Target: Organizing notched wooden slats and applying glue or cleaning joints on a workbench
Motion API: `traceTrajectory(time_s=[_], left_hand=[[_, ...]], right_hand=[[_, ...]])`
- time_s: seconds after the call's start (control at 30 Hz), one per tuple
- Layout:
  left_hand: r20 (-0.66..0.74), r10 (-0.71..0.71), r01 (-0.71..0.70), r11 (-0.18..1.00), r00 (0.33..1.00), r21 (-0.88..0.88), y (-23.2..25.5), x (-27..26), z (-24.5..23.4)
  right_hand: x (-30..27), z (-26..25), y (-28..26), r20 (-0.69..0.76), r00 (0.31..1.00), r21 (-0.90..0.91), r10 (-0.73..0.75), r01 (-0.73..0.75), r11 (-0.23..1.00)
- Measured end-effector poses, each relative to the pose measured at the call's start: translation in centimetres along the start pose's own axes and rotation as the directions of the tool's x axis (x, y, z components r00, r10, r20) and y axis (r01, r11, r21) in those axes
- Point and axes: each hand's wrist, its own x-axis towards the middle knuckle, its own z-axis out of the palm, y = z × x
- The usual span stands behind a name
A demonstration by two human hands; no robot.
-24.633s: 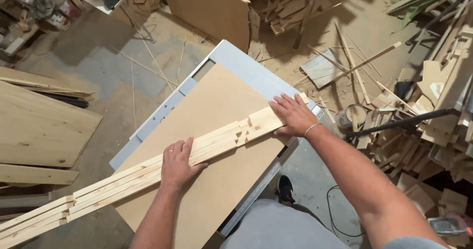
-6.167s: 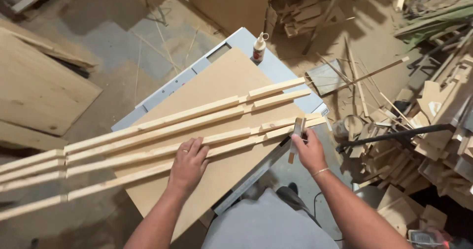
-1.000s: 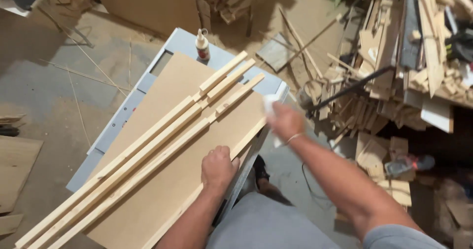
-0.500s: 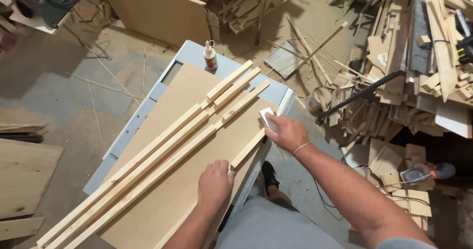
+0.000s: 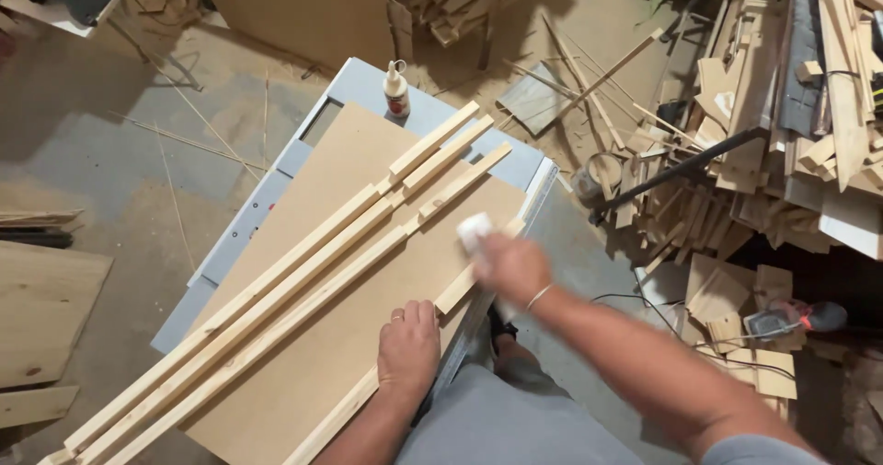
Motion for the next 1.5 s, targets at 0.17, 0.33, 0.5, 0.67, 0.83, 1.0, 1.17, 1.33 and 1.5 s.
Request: traceTrajectory(time_s=[0.17,0.33,0.5,0.67,0.83,1.0,1.17,1.33,1.5], left_hand=[[0.008,0.009,-0.009,0.999,1.0,-0.043,1.0,-1.1,0.4],[-0.043,-0.007,0.008,1.0,0.999,0.023,1.4,-1.4,-0.1],[-0.039,-0.009,0.01,0.999,0.999,0.04,1.6,-1.2,-0.1],[-0.044,-0.013,0.015,0.999,0.999,0.048,1.8,-1.2,-0.1],[-0.051,-0.021,0.023,0.998,0.999,0.053,1.8,-1.1,0.1],[0.043,-0.02,0.018,0.999,0.999,0.047,1.9,-1.3,-0.1],[-0.045,-0.008,0.01,0.998,0.999,0.055,1.3,-0.8,-0.4],[-0.053,0.026,-0.028,0.999,0.998,-0.037,-0.4,0.0,0.5],[0.116,-0.003,0.009,0.999,0.993,-0.052,-0.6,0.1,2.1]], right_hand=[[-0.8,-4.9,0.0,0.076,0.994,0.024,-0.085,0.083,0.996],[-1.8,-2.6,1.2,-0.036,0.998,0.02,0.051,-0.05,0.999],[-0.3,-2.7,2.6,0.169,0.981,-0.13,-0.1,0.123,0.984],[-1.4,-3.3,0.9,0.101,0.995,-0.11,-0.008,0.019,0.994],[-1.7,-4.3,0.1,-0.086,0.931,-0.069,-0.354,0.349,0.935],[0.1,-0.9,2.7,0.032,0.999,-0.113,-0.009,0.012,0.993],[-1.4,-3.2,-0.4,0.13,0.974,-0.109,-0.185,0.199,0.974],[0.4,-7.4,-0.8,0.17,0.969,-0.028,0.178,-0.175,0.984],[-3.7,-0.5,-3.8,-0.067,0.935,-0.049,-0.348,0.345,0.937]])
